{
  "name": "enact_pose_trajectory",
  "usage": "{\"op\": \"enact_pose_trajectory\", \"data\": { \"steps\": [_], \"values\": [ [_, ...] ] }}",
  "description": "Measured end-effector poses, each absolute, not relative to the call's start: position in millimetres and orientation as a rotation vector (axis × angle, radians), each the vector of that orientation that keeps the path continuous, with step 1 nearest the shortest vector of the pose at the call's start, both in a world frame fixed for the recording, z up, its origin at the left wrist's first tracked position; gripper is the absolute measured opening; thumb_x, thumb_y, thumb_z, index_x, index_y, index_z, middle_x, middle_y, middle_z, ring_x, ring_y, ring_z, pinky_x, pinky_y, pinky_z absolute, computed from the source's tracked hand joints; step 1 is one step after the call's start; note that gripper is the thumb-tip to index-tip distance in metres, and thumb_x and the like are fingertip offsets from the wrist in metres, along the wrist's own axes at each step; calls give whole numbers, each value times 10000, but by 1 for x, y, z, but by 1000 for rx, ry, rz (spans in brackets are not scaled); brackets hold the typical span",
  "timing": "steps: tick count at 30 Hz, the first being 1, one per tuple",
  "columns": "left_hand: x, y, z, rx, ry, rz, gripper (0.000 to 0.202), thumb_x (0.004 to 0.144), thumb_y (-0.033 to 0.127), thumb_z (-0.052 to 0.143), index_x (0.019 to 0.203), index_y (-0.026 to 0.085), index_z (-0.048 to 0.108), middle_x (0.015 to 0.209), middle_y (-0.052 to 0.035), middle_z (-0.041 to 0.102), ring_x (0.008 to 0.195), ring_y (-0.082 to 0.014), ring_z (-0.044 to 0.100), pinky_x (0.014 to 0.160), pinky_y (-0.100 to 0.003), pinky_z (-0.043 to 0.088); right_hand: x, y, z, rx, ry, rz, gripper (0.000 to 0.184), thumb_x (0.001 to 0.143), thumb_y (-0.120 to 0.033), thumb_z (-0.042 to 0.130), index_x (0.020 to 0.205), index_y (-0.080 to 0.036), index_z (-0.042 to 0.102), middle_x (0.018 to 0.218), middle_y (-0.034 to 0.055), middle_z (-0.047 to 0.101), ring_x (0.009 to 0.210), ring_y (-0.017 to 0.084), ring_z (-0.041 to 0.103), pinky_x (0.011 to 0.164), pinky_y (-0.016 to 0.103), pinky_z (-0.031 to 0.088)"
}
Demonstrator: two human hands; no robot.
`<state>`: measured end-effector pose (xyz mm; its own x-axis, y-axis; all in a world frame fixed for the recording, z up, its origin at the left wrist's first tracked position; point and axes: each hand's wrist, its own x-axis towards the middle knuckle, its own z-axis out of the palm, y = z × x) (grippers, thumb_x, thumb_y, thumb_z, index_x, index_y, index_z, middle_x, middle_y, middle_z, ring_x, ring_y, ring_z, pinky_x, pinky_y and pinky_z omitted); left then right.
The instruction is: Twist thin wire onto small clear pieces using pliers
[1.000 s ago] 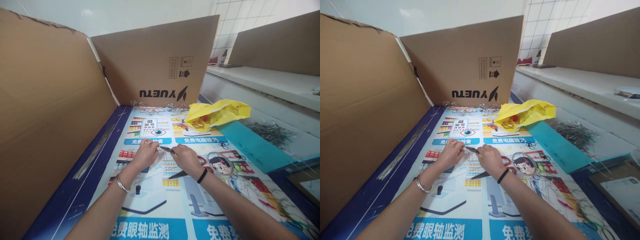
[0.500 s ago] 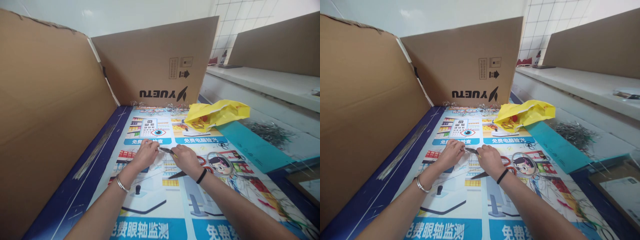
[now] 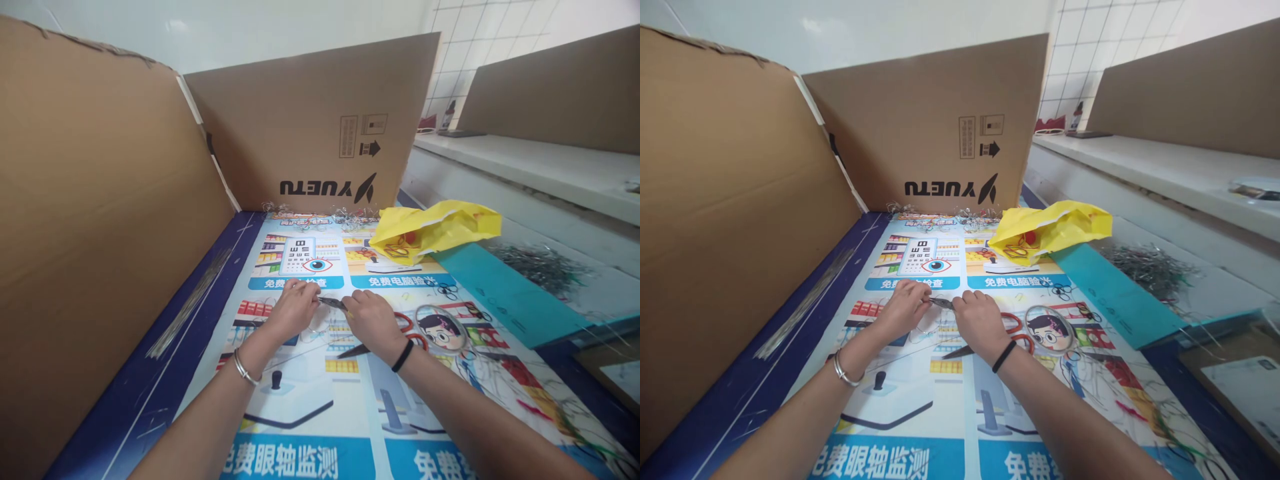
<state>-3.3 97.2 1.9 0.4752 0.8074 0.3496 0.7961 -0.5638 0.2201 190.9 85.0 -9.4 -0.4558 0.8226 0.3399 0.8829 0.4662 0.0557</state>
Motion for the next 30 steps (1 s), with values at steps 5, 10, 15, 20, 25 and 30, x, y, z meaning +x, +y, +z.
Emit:
{"op": "enact_pose_trajectory", "data": {
  "steps": [5, 10, 15, 20, 25, 30],
  "values": [
    [-3, 97, 1, 2669, 1463, 654, 163, 775, 79, 440, 883, 199, 456, 794, -14, 590, 829, -181, 515, 875, -364, 322, 192, 85, -8, -1481, -2424, -274, 153, 852, -271, 458, 834, -196, 591, 796, 46, 585, 756, 164, 481, 652, 279, 263],
    [-4, 98, -1, 2676, 1475, 642, 140, 786, 96, 446, 879, 199, 464, 796, -19, 589, 838, -188, 510, 876, -368, 323, 192, 85, -8, -1478, -2428, -247, 181, 864, -292, 443, 841, -200, 597, 798, 42, 586, 760, 159, 487, 655, 275, 270],
    [-4, 99, -3, 2681, 1475, 642, 129, 792, 106, 454, 882, 198, 468, 798, -20, 586, 840, -189, 507, 869, -366, 328, 192, 85, -8, -1466, -2424, -229, 170, 859, -288, 449, 839, -204, 596, 797, 33, 583, 758, 154, 491, 656, 272, 280],
    [-3, 99, -2, 2668, 1482, 642, 134, 785, 100, 460, 879, 195, 475, 807, -25, 586, 848, -192, 499, 855, -358, 338, 193, 86, -9, -1447, -2417, -204, 177, 863, -296, 445, 838, -205, 595, 793, 29, 581, 759, 150, 492, 660, 263, 291],
    [-4, 98, 1, 2692, 1495, 604, 117, 796, 106, 449, 858, 190, 503, 793, -28, 582, 830, -189, 497, 851, -359, 330, 193, 86, -10, -1436, -2403, -187, 173, 861, -298, 448, 835, -205, 593, 796, 28, 580, 761, 148, 494, 667, 258, 299],
    [-6, 98, 0, 2662, 1438, 617, 124, 805, 132, 459, 855, 202, 549, 806, -18, 599, 851, -182, 503, 842, -353, 320, 194, 86, -9, -1457, -2401, -149, 133, 842, -275, 476, 832, -205, 589, 803, 24, 583, 763, 146, 498, 667, 250, 307]
  ]
}}
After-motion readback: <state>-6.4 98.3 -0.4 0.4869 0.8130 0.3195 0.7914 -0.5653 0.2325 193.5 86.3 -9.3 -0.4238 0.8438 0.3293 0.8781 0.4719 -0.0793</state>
